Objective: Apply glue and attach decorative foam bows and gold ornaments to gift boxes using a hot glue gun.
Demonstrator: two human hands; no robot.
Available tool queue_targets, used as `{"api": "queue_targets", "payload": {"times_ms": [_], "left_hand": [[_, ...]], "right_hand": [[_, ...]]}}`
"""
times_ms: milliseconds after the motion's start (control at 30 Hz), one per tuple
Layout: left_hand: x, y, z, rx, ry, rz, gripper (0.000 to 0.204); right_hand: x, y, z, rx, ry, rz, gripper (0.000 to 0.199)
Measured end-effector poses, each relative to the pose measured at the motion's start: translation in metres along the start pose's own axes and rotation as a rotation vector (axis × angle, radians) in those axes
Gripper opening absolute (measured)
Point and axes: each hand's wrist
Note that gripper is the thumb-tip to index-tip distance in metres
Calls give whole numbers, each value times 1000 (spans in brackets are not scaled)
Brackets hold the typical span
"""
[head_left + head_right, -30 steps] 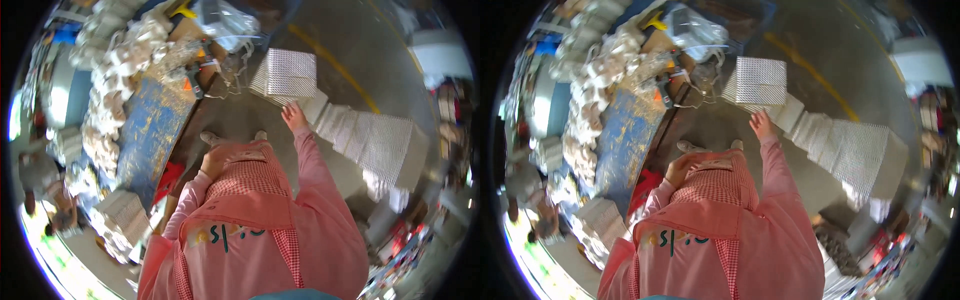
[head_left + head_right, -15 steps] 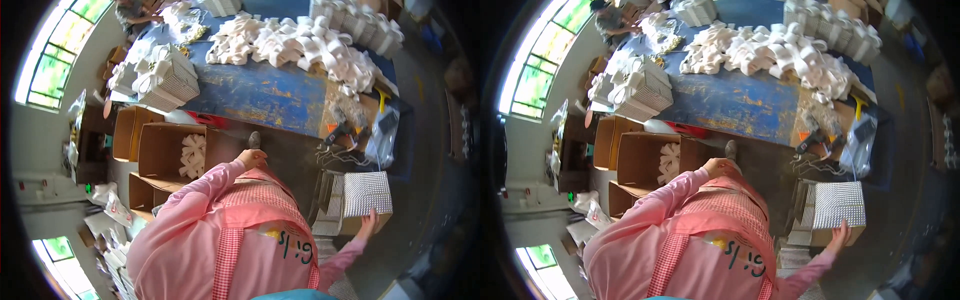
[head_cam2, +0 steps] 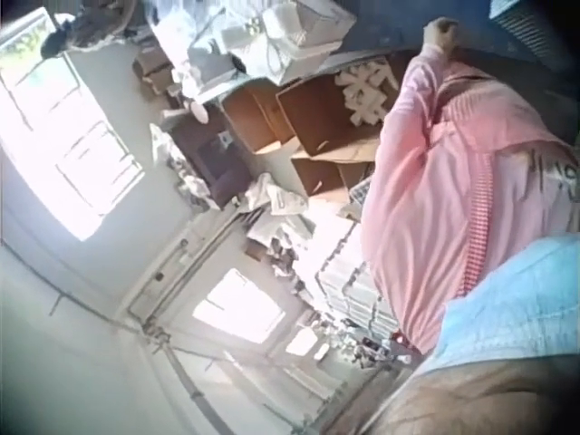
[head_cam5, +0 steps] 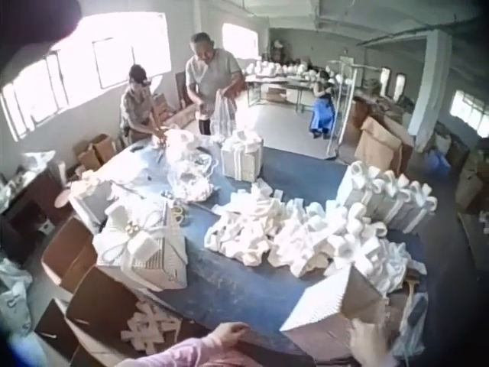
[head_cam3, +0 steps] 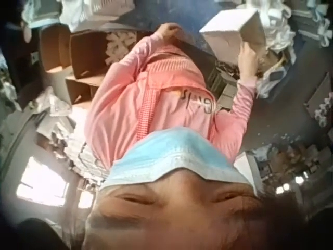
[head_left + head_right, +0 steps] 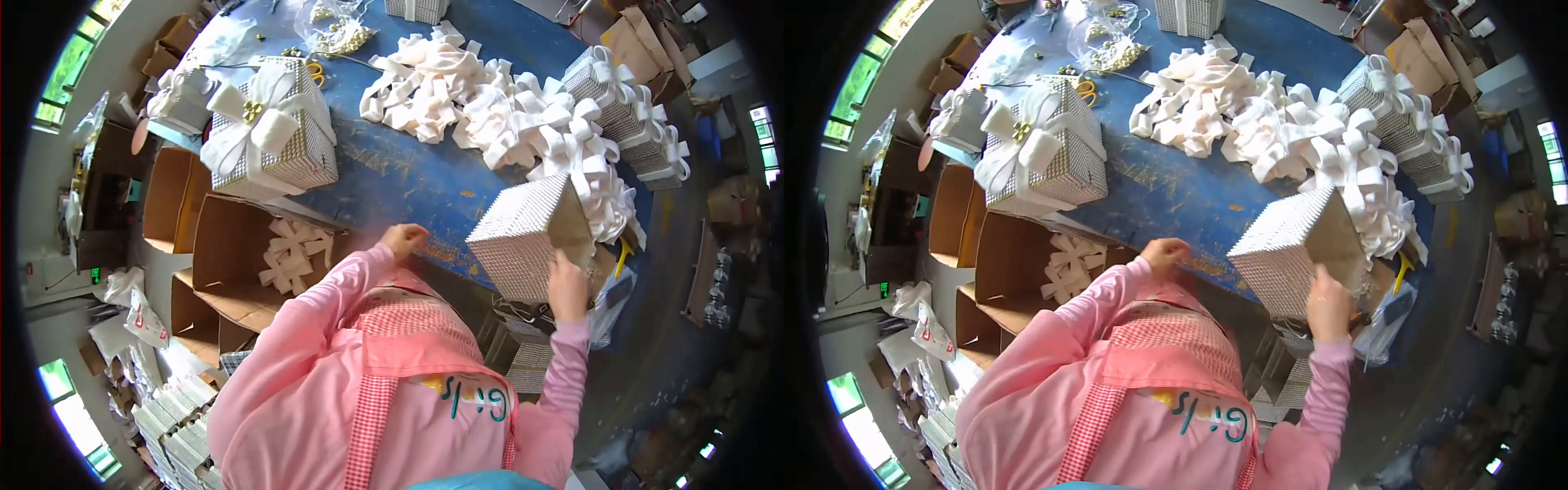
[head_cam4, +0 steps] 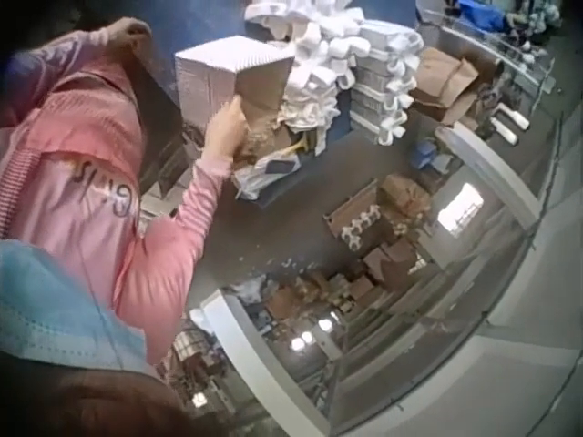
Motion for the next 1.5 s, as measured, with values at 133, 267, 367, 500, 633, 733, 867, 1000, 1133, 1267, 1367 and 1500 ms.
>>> {"api": "queue_targets", "payload": {"times_ms": [133,267,367,500,633,733,867,1000,1133,1267,1367,1500], "left_hand": [[11,32,-59,-56,-79,7,20],[28,63,-99,-67,-70,-37,20],[29,87,-122,-102,-78,-64,20],[31,126,-138,-167,-188,-82,21],[5,150,-146,-117,-196,-105,32],[-18,186,-134,-55,-143,-22,35],[-45,246,-105,114,-36,161,29],[-73,279,-65,-109,542,135,22],[-65,304,-51,-101,810,2,21],[-47,313,-77,-233,521,382,18],[-79,285,-123,-99,-160,465,17],[-192,162,-191,-253,-421,635,14]], "right_hand": [[39,64,37,69,-127,-91,8],[64,80,78,192,-189,-171,6],[70,77,98,247,-163,-174,6],[73,72,103,204,95,-106,10],[75,67,78,127,280,-45,18],[73,57,55,-78,488,55,19],[66,35,44,-272,626,274,14],[57,9,57,-334,682,350,13],[58,-19,74,-321,783,481,15],[55,-40,82,-334,828,535,16],[48,-36,83,-374,880,518,16],[33,-8,69,-420,857,320,14]]}}
Point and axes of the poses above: each hand's wrist, its own y-axis towards the middle knuckle, its own z-axis out of the palm, x = y × z, and after that the axes turned 12 degrees about x, right-handed
